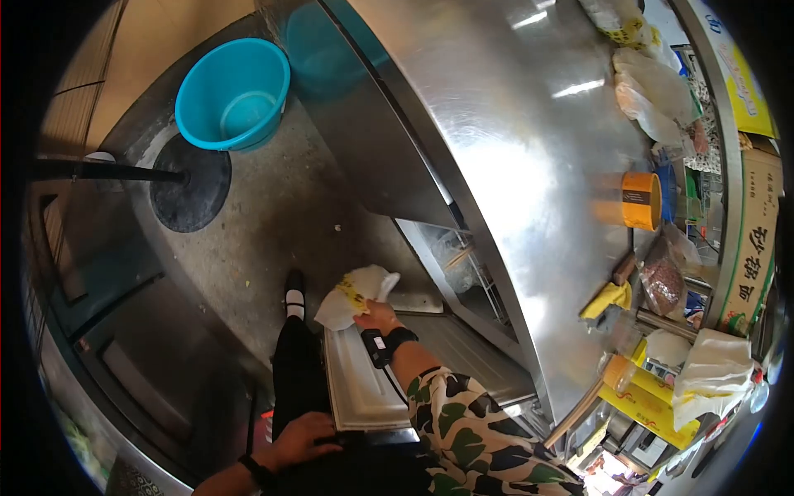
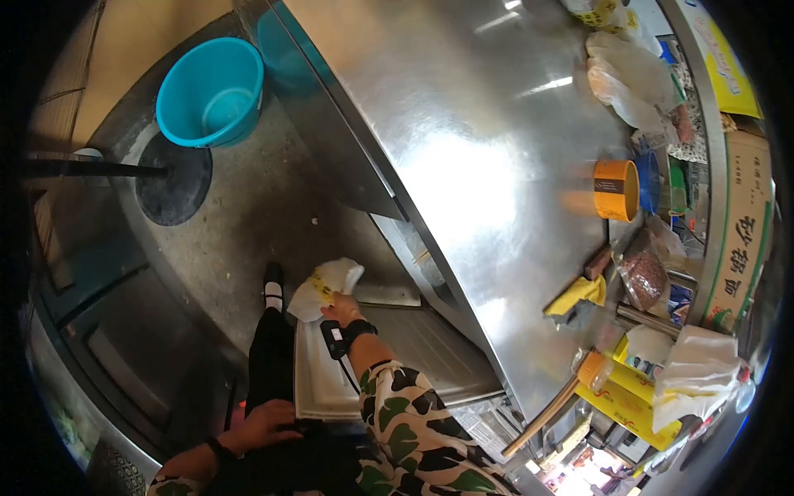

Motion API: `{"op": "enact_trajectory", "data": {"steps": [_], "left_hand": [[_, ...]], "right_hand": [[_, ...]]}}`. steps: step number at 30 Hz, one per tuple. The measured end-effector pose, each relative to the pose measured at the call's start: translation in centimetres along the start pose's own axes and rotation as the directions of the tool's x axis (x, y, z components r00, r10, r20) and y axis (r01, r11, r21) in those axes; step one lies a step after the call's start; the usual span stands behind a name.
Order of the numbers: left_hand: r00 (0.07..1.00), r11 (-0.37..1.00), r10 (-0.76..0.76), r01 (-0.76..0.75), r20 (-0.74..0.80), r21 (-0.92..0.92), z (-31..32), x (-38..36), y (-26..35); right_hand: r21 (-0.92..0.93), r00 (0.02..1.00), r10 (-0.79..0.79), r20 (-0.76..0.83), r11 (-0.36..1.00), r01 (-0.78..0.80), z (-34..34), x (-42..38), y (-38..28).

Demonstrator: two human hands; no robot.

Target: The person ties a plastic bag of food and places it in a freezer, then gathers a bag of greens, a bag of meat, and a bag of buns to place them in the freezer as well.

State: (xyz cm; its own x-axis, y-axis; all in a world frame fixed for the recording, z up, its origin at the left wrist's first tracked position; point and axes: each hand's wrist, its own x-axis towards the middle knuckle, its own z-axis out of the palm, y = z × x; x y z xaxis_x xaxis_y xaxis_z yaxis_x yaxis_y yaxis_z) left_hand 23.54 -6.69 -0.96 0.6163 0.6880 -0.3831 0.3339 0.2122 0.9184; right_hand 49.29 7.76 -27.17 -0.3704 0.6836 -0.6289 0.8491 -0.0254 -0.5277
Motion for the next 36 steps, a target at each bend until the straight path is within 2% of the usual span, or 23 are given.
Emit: {"op": "enact_trajectory", "data": {"steps": [2, 3, 5, 6, 7, 8, 10, 12, 13, 15, 16, 17, 19, 21, 22, 24, 26, 28, 30, 32, 33, 34, 36], "left_hand": [[0.999, 0.999, 0.032, -0.033, 0.020, 0.018, -0.5, 0.5, -0.3], [0.997, 0.997, 0.062, -0.064, 0.052, 0.043, -1.4, 1.2, 0.1], [0.995, 0.996, 0.066, -0.070, 0.073, 0.050, -2.1, 1.8, 0.0], [0.994, 0.996, 0.067, -0.071, 0.084, 0.053, -2.3, 2.1, 0.0], [0.995, 0.996, 0.078, -0.081, 0.068, 0.046, -2.6, 2.6, 0.1], [0.995, 0.995, 0.085, -0.088, 0.053, 0.039, -3.1, 3.3, 0.5], [0.995, 0.995, 0.092, -0.093, 0.030, 0.032, -3.9, 3.7, 1.0], [0.994, 0.994, 0.106, -0.106, 0.005, 0.040, -4.0, 4.3, 0.6], [0.990, 0.986, 0.142, -0.139, -0.023, 0.094, -4.0, 4.5, 0.6], [0.991, 0.986, 0.128, -0.124, -0.034, 0.109, -4.7, 5.3, 1.3], [0.992, 0.986, 0.123, -0.117, -0.041, 0.120, -5.0, 5.5, 1.8], [0.986, 0.977, 0.152, -0.140, -0.066, 0.162, -5.0, 5.7, 2.0], [0.980, 0.967, 0.178, -0.158, -0.085, 0.201, -5.6, 6.3, 2.7], [0.981, 0.978, 0.148, -0.127, -0.122, 0.167, -6.2, 7.4, 3.5], [0.980, 0.983, 0.128, -0.105, -0.151, 0.151, -6.6, 8.0, 3.9], [0.961, 0.998, 0.058, -0.057, -0.270, 0.012, -7.5, 10.1, 5.7], [0.921, 1.000, -0.004, 0.004, -0.390, -0.001, -8.0, 13.8, 7.0], [0.885, 0.929, 0.191, -0.303, -0.425, -0.212, -7.3, 18.9, 2.6], [0.857, 0.903, 0.113, -0.299, -0.503, -0.307, -8.1, 17.3, 5.3], [0.913, 0.966, -0.027, -0.082, -0.408, -0.246, -11.2, 10.5, 10.5], [0.936, 0.959, -0.103, 0.004, -0.336, -0.282, -12.0, 7.7, 10.6], [0.920, 0.971, -0.085, -0.010, -0.384, -0.239, -12.0, 4.8, 9.9], [0.820, 0.986, -0.064, -0.034, -0.568, -0.161, -10.3, -0.6, 5.4]], "right_hand": [[0.082, 0.967, 0.196, -0.164, 0.979, -0.184, 0.7, 0.6, 2.5], [0.167, 0.909, 0.312, -0.275, 0.947, -0.274, -0.1, 0.5, 4.0], [0.242, 0.745, 0.601, -0.290, 0.799, -0.551, -1.9, 1.6, 7.6], [0.664, 0.705, 0.668, -0.240, 0.642, -0.383, -1.7, 1.7, 10.3], [0.979, 0.658, 0.729, -0.187, 0.197, 0.060, -1.4, 1.9, 13.0], [0.909, 0.606, 0.784, -0.134, -0.146, 0.389, -2.8, 1.9, 13.3], [0.803, 0.590, 0.804, -0.073, -0.304, 0.513, -5.7, 0.2, 10.6], [0.764, 0.697, 0.650, 0.302, -0.602, 0.231, -6.1, -1.5, 9.8], [0.692, 0.707, 0.528, 0.470, -0.718, 0.076, -6.4, -2.2, 9.4], [0.891, 0.749, 0.484, 0.452, -0.272, -0.362, -8.5, -2.7, 4.5], [0.857, 0.769, 0.455, 0.450, 0.021, -0.514, -10.3, -3.0, 1.0], [0.812, 0.830, 0.344, 0.439, 0.244, -0.531, -12.3, -3.4, -2.3], [0.633, 0.884, 0.097, 0.457, 0.663, -0.400, -17.4, -4.6, -9.4], [0.556, 0.943, -0.103, 0.316, 0.826, -0.096, -22.1, -7.4, -16.4], [0.493, 0.939, -0.225, 0.260, 0.867, 0.071, -23.9, -9.0, -19.8], [0.610, 0.941, -0.316, 0.118, 0.771, 0.183, -26.9, -12.9, -25.1], [0.745, 0.929, -0.363, 0.073, 0.639, 0.191, -28.8, -16.4, -28.1], [0.724, 0.925, -0.379, 0.020, 0.644, 0.248, -30.2, -19.8, -30.0], [0.709, 0.953, -0.295, 0.068, 0.687, 0.162, -29.9, -21.4, -27.9], [0.701, 0.971, -0.203, 0.128, 0.711, 0.056, -28.8, -21.8, -24.8], [0.685, 0.972, -0.158, 0.172, 0.729, -0.003, -27.7, -21.3, -22.5], [0.661, 0.970, -0.108, 0.219, 0.748, -0.066, -26.5, -20.4, -19.6], [0.693, 0.931, -0.002, 0.364, 0.669, -0.269, -23.6, -18.6, -14.8]]}}
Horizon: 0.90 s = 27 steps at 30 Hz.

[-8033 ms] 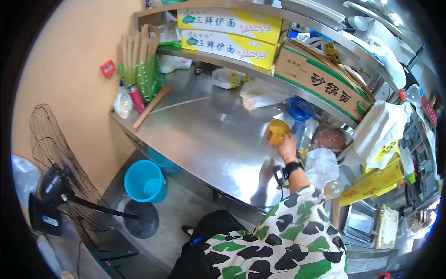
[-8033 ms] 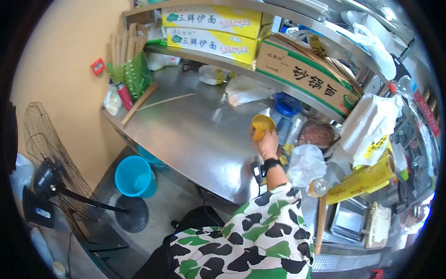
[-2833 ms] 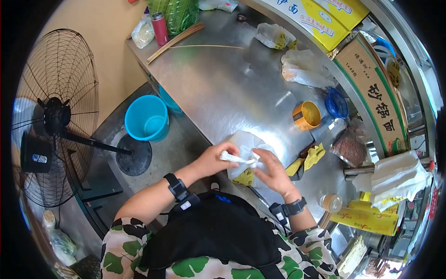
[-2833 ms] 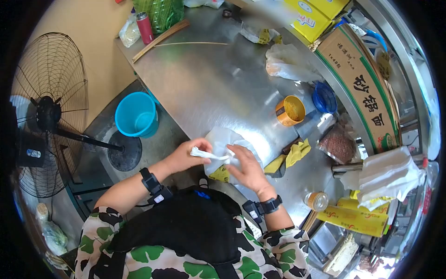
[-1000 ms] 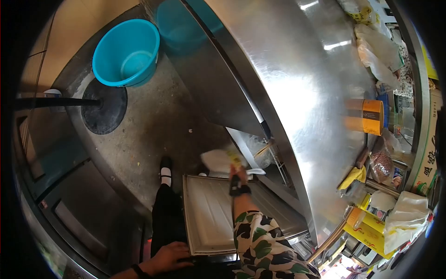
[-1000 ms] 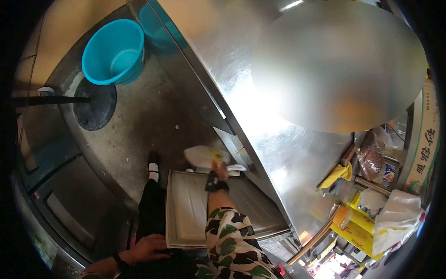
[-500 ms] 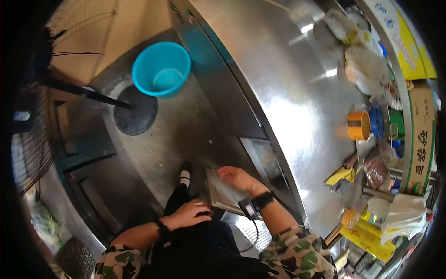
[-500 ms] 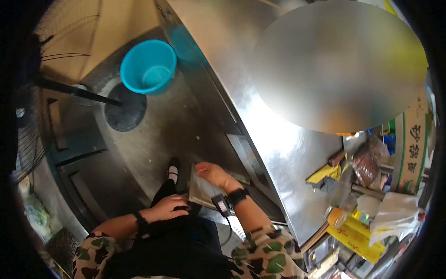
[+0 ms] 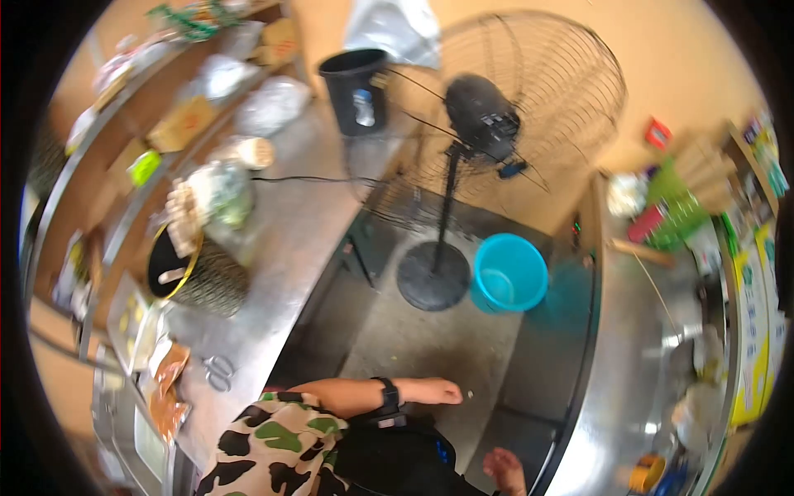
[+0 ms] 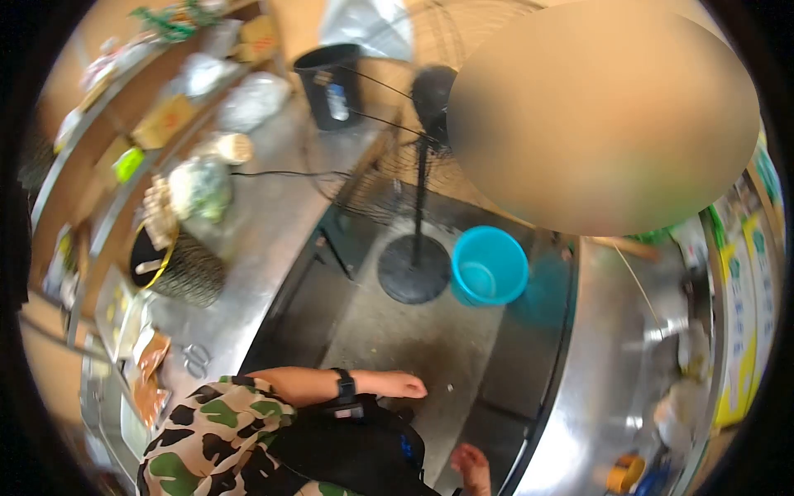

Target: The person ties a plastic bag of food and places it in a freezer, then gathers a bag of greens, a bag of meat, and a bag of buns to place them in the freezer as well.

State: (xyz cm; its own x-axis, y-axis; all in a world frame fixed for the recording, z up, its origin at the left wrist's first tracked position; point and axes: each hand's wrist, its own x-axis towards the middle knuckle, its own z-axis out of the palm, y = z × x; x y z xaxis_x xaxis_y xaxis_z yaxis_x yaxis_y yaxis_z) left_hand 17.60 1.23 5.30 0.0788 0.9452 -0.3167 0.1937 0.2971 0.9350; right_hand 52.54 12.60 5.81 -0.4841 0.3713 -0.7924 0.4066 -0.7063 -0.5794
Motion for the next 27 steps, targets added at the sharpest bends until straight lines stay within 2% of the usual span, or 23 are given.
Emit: {"op": "enact_trajectory", "data": {"steps": [2, 4, 5, 8, 10, 13, 14, 16, 17, 21, 24, 25, 27], "left_hand": [[0.968, 0.950, -0.242, 0.221, -0.072, -0.222, -2.2, -7.5, -1.3], [0.908, 0.846, -0.381, 0.268, -0.172, -0.460, -2.9, -15.4, -0.1], [0.861, 0.824, -0.441, 0.277, -0.252, -0.495, -2.7, -19.1, -1.3], [0.666, 0.723, -0.602, 0.221, -0.441, -0.654, -0.8, -28.3, -3.0], [0.590, 0.661, -0.627, 0.060, -0.508, -0.748, -0.6, -32.9, -2.1], [0.481, 0.691, -0.611, -0.065, -0.629, -0.720, -1.7, -37.8, -2.2], [0.415, 0.698, -0.612, -0.118, -0.673, -0.706, -2.4, -39.1, -0.5], [0.315, 0.805, -0.482, -0.210, -0.818, -0.555, -3.5, -40.9, -3.1], [0.241, 0.803, -0.511, -0.208, -0.825, -0.558, -4.1, -41.7, -3.8], [0.017, 0.906, -0.390, -0.169, -0.921, -0.387, -5.1, -44.2, -6.7], [-0.088, 0.931, -0.363, 0.005, -0.928, -0.364, -5.0, -45.5, -8.1], [-0.090, 0.878, -0.364, 0.300, -0.927, -0.374, -5.2, -46.7, -5.3], [-0.189, 0.797, -0.220, 0.531, -0.957, -0.288, -4.3, -47.2, -5.7]], "right_hand": [[0.204, 0.976, 0.119, 0.183, 0.966, -0.156, -4.3, 4.7, 8.8], [0.166, 0.962, 0.227, 0.149, 0.954, -0.250, -3.0, 7.7, 9.8], [0.098, 0.963, 0.257, 0.086, 0.959, -0.265, -1.6, 9.0, 9.0], [-0.061, 0.963, 0.269, 0.006, 0.961, -0.269, 1.7, 12.3, 5.8], [-0.166, 0.969, 0.246, -0.010, 0.955, -0.244, 3.7, 14.4, 2.8], [-0.312, 0.982, 0.188, -0.013, 0.932, -0.183, 7.7, 17.0, -2.3], [-0.359, 0.986, 0.167, -0.001, 0.920, -0.156, 9.4, 17.8, -4.2], [-0.456, 0.992, 0.126, 0.031, 0.885, -0.098, 13.2, 19.4, -7.8], [-0.500, 0.993, 0.107, 0.050, 0.863, -0.067, 15.2, 20.2, -9.4], [-0.637, 0.967, 0.070, 0.244, 0.763, 0.105, 24.5, 22.5, -15.2], [-0.651, 0.879, 0.111, 0.464, 0.716, 0.254, 34.4, 19.3, -18.0], [-0.641, 0.837, 0.129, 0.532, 0.706, 0.299, 38.4, 16.6, -18.8], [-0.664, 0.771, 0.224, 0.596, 0.677, 0.317, 44.1, 14.1, -19.9]]}}
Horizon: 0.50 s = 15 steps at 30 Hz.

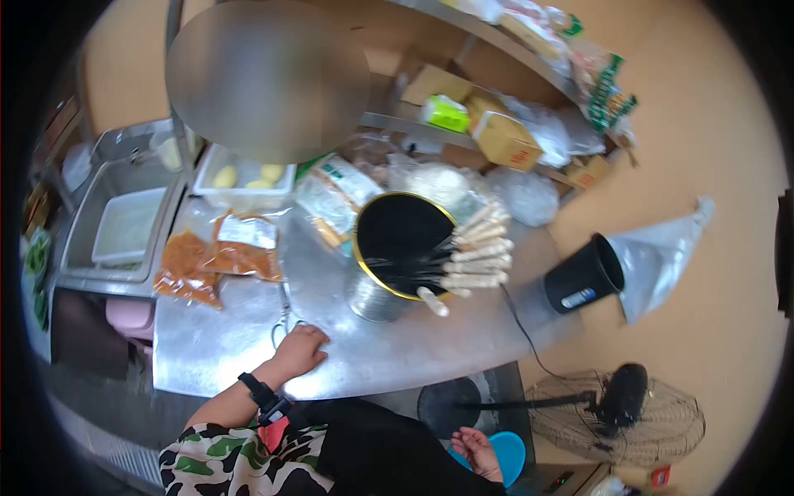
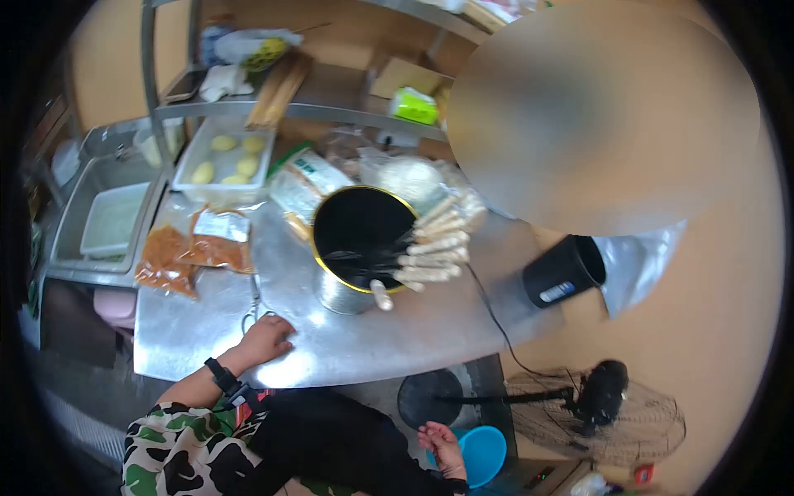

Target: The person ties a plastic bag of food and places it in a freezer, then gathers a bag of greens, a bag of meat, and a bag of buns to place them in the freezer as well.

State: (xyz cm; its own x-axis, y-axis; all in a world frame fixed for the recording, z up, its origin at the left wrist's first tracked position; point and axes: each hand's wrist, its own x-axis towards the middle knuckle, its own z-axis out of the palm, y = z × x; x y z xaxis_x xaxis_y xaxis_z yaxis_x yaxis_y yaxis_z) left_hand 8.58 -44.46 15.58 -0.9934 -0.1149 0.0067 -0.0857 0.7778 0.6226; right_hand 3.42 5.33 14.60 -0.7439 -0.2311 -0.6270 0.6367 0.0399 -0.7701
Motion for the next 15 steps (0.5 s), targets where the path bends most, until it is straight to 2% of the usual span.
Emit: {"op": "enact_trajectory", "data": {"steps": [2, 5, 6, 9, 13, 14, 15], "left_hand": [[0.992, 0.976, 0.051, -0.026, -0.114, 0.214, 0.2, -1.1, -0.9], [0.991, 0.944, 0.033, 0.012, -0.131, 0.331, -0.1, -2.6, -1.3], [0.988, 0.962, 0.009, 0.034, -0.156, 0.272, 0.4, -3.0, -2.2], [0.979, 0.913, -0.035, 0.112, -0.199, 0.392, 0.7, -4.1, -3.6], [0.940, 0.968, -0.151, 0.204, -0.307, 0.147, -0.5, -5.5, -4.6], [0.914, 0.981, -0.108, 0.161, -0.391, 0.104, -1.6, -5.5, -4.6], [0.891, 0.979, -0.124, 0.181, -0.438, 0.090, -2.8, -5.3, -4.6]], "right_hand": [[-0.081, 0.995, 0.016, 0.098, 0.997, -0.008, 3.0, 1.5, -4.3], [-0.195, 0.975, 0.065, 0.213, 0.981, -0.023, 5.0, 5.3, -8.6], [-0.240, 0.970, 0.076, 0.229, 0.971, -0.019, 6.0, 6.5, -10.1], [-0.310, 0.951, 0.089, 0.295, 0.951, 0.007, 8.3, 10.5, -13.1], [-0.383, 0.937, 0.114, 0.331, 0.924, 0.022, 10.1, 15.9, -14.3], [-0.407, 0.948, 0.132, 0.288, 0.913, -0.004, 9.9, 17.4, -13.7], [-0.467, 0.953, 0.163, 0.256, 0.884, -0.025, 10.6, 18.0, -13.6]]}}
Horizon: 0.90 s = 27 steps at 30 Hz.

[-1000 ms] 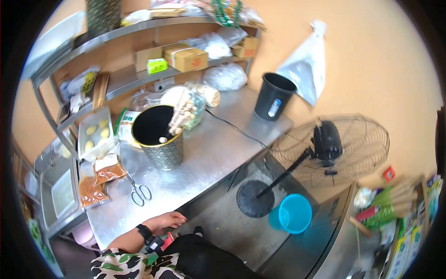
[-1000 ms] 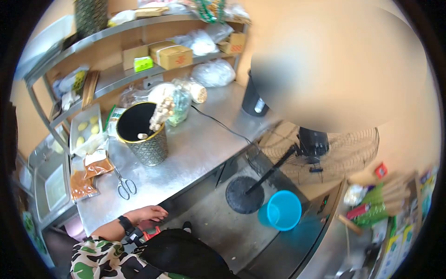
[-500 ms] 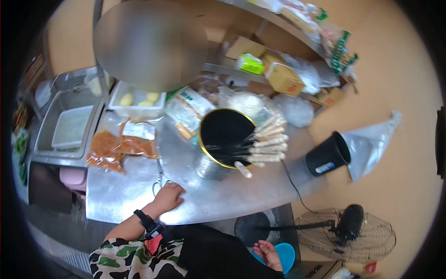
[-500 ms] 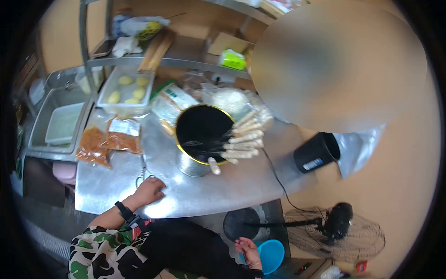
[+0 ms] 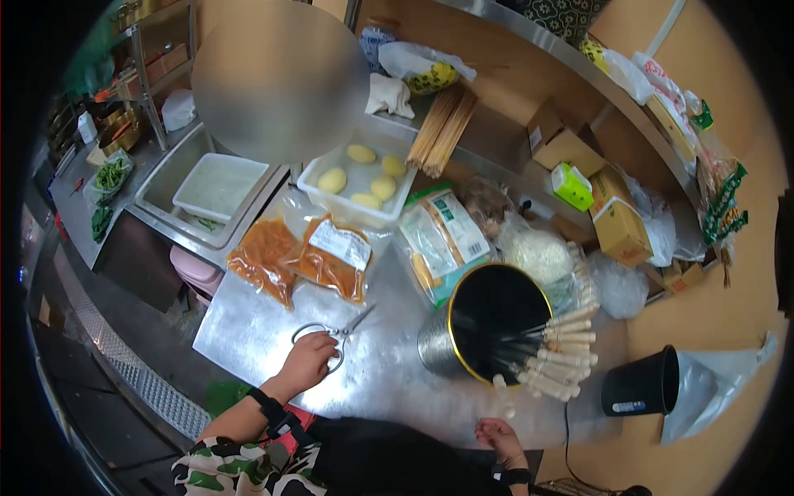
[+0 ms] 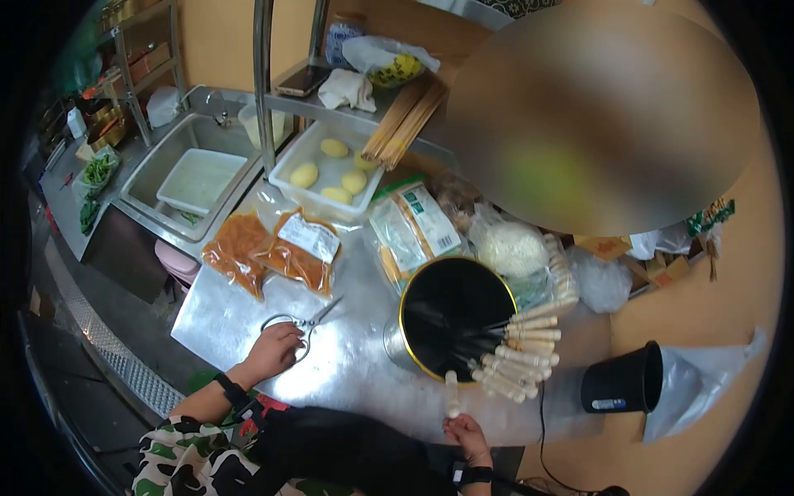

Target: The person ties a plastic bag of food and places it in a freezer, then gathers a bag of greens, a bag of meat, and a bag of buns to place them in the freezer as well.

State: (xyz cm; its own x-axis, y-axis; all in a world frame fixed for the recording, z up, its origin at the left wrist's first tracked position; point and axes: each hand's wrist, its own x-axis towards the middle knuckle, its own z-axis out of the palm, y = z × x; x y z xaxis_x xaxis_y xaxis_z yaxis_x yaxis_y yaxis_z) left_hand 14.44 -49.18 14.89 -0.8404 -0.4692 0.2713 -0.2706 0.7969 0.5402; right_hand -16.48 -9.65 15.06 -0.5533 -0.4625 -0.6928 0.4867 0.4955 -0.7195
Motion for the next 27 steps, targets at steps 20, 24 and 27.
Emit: {"op": "enact_trajectory", "data": {"steps": [20, 24, 27], "left_hand": [[0.940, 0.457, 0.079, 0.261, 0.331, -0.850, -0.3, 17.5, 8.1], [0.943, 0.329, 0.141, 0.243, 0.302, -0.912, -1.2, 18.5, 11.2], [0.937, 0.411, 0.160, 0.224, 0.311, -0.884, -1.2, 18.8, 12.3]], "right_hand": [[0.079, 0.999, -0.037, -0.040, 0.996, 0.040, 0.9, -0.1, 1.0], [0.294, 0.955, -0.206, 0.215, 0.946, 0.137, 2.8, -3.1, -5.4], [0.424, 0.850, -0.363, 0.381, 0.886, 0.188, 4.4, -5.6, -10.6]]}}
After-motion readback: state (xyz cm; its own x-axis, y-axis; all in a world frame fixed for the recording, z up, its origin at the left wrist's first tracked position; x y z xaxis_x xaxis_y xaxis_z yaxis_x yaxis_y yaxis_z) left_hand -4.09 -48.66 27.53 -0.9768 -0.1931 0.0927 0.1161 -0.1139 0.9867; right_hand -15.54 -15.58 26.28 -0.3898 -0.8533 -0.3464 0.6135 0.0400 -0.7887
